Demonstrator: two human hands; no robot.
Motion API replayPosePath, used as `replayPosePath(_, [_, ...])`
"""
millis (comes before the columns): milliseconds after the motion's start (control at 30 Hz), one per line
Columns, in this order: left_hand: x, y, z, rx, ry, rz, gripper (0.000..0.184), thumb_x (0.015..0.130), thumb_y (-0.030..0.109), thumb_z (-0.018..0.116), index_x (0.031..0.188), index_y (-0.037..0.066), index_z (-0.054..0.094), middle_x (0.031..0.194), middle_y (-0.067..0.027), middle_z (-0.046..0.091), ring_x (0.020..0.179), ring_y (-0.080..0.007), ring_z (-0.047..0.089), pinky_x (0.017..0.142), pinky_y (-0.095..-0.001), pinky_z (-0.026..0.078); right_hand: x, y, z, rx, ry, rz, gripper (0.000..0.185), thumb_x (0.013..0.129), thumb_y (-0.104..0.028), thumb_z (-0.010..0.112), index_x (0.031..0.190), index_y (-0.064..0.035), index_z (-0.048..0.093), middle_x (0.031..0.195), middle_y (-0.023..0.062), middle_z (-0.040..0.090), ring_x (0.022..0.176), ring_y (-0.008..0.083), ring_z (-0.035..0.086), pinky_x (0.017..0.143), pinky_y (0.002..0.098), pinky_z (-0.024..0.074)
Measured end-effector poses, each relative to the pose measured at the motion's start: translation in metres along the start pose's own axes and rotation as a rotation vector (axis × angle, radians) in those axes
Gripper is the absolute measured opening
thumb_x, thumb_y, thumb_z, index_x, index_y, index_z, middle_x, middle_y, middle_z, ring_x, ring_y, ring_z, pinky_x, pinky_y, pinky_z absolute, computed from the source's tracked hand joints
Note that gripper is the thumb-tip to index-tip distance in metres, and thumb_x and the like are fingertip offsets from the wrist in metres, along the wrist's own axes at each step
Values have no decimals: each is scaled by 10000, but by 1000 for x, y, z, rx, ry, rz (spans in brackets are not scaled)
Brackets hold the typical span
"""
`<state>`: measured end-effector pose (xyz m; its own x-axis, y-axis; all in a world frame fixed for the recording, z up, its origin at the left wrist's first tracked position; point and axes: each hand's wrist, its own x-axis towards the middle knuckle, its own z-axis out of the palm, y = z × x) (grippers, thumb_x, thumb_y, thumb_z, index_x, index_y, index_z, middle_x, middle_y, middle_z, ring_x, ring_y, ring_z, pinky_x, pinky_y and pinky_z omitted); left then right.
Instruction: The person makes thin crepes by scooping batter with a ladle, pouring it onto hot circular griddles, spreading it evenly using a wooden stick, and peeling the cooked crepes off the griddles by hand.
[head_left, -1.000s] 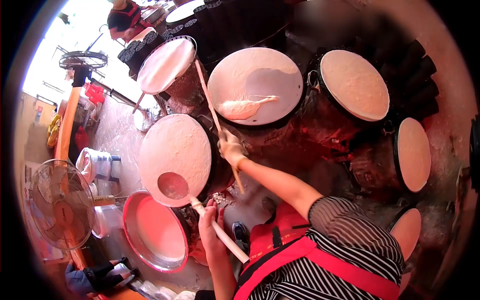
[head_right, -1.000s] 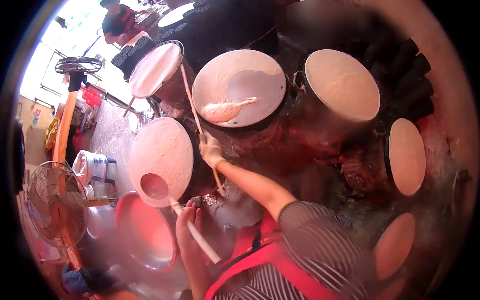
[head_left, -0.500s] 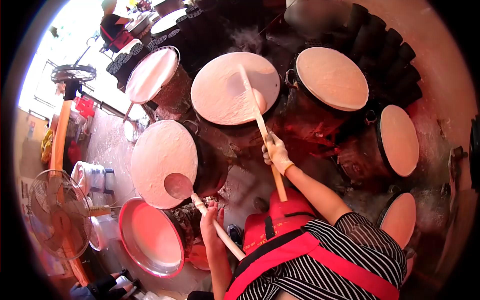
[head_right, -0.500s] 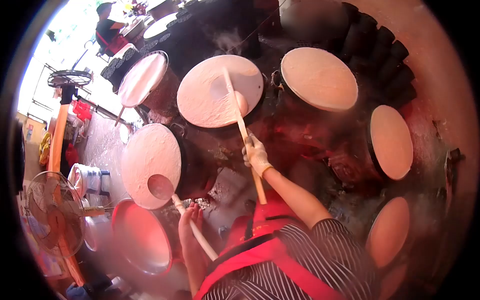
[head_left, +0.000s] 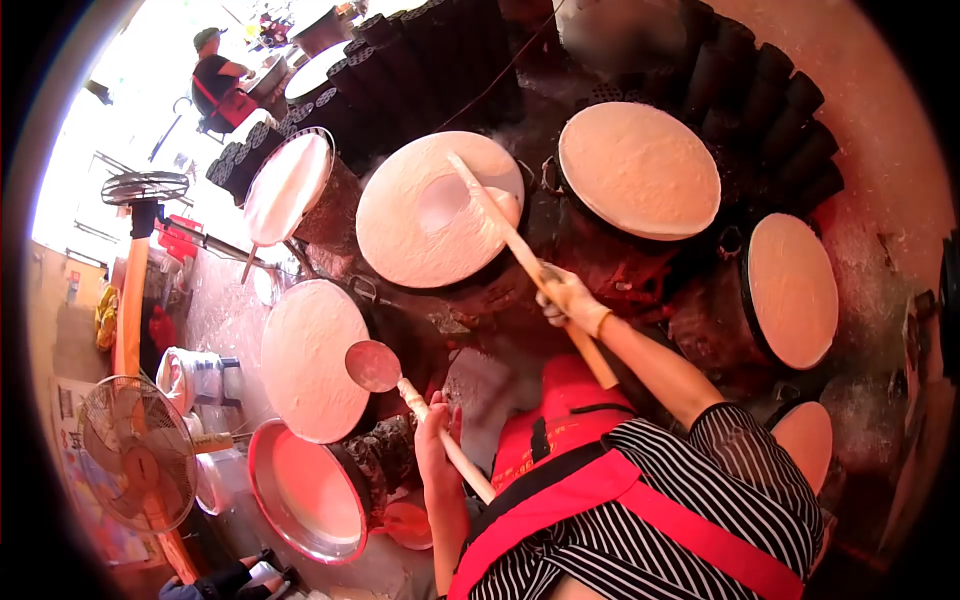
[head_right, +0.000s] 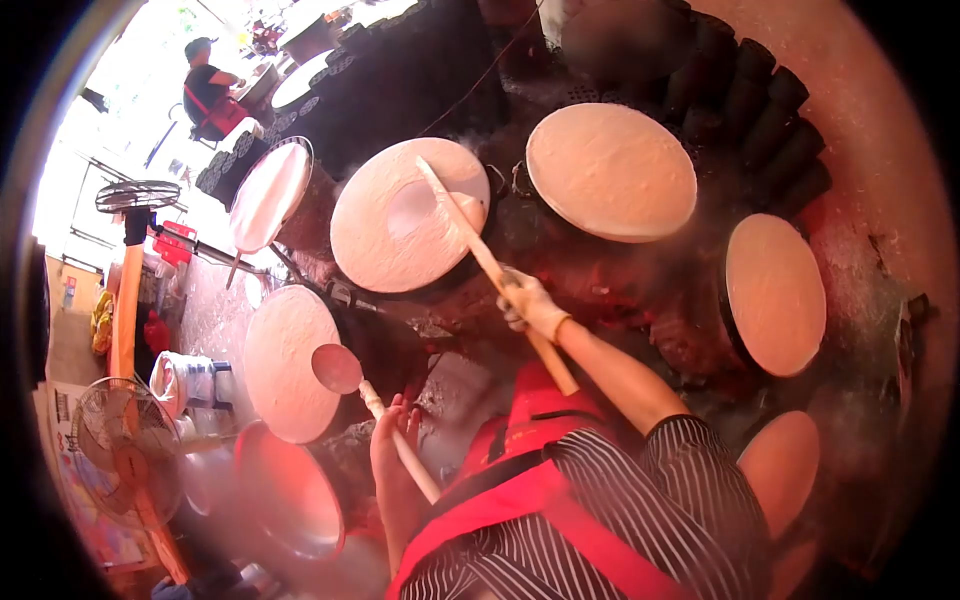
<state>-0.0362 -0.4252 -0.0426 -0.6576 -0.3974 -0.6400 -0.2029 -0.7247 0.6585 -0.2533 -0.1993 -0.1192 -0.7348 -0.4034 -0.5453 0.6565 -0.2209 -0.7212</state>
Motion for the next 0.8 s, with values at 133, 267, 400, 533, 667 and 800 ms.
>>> replayPosePath(133, [7, -12, 31, -14, 27, -4, 399, 838, 97, 604, 1187, -17, 447, 1107, -67, 544, 1009, -138, 549, 971, -328, 460, -7, -2, 0, -306, -304, 50, 408, 969, -349, 443, 1370, -287, 406, 634, -16, 445, 413, 63, 341, 357, 221, 300])
replayPosePath(267, [10, -20, 62, -40, 54, 3, 344, 838, 88, 603, 1139, -14, 473, 1103, -68, 550, 1011, -150, 551, 961, -343, 464, 11, -35, -76, -353, -148, 116, 437, 954, -410, 448, 1376, -305, 404, 659, -15, 458, 406, 66, 317, 352, 212, 272])
replayPosePath(400, [13, -30, 78, -41, 57, 18, 280, 840, 98, 610, 1083, -8, 519, 1060, -65, 563, 993, -156, 554, 920, -338, 473, 62, -78, -98, -313, -168, 131, 411, 934, -457, 473, 1306, -282, 463, 617, -9, 459, 377, 72, 317, 335, 231, 252])
replayPosePath(533, [4, -29, 93, -50, 35, 9, 228, 857, 121, 610, 1059, 32, 550, 975, -39, 571, 937, -142, 565, 876, -318, 481, 94, -100, -47, -300, -12, -72, 327, 945, -392, 462, 1218, -222, 520, 600, -14, 455, 375, 71, 318, 339, 225, 266])
replayPosePath(667, [8, -18, 91, -49, 47, -12, 192, 890, 147, 590, 1063, 75, 546, 802, 8, 522, 718, -91, 550, 636, -234, 494, 109, -71, 4, -995, 127, -362, 359, 907, -223, 510, 1230, -72, 545, 984, 171, 662, 877, 261, 654, 743, 343, 508])
replayPosePath(800, [8, -4, 70, -25, -122, -2, 195, 914, 163, 569, 1079, 72, 519, 688, 19, 434, 486, -47, 401, 391, -172, 312, 72, -57, -10, -709, 18, -652, 358, 931, -172, 520, 1253, -17, 536, 1283, 162, 543, 1225, 197, 481, 1023, 269, 338])
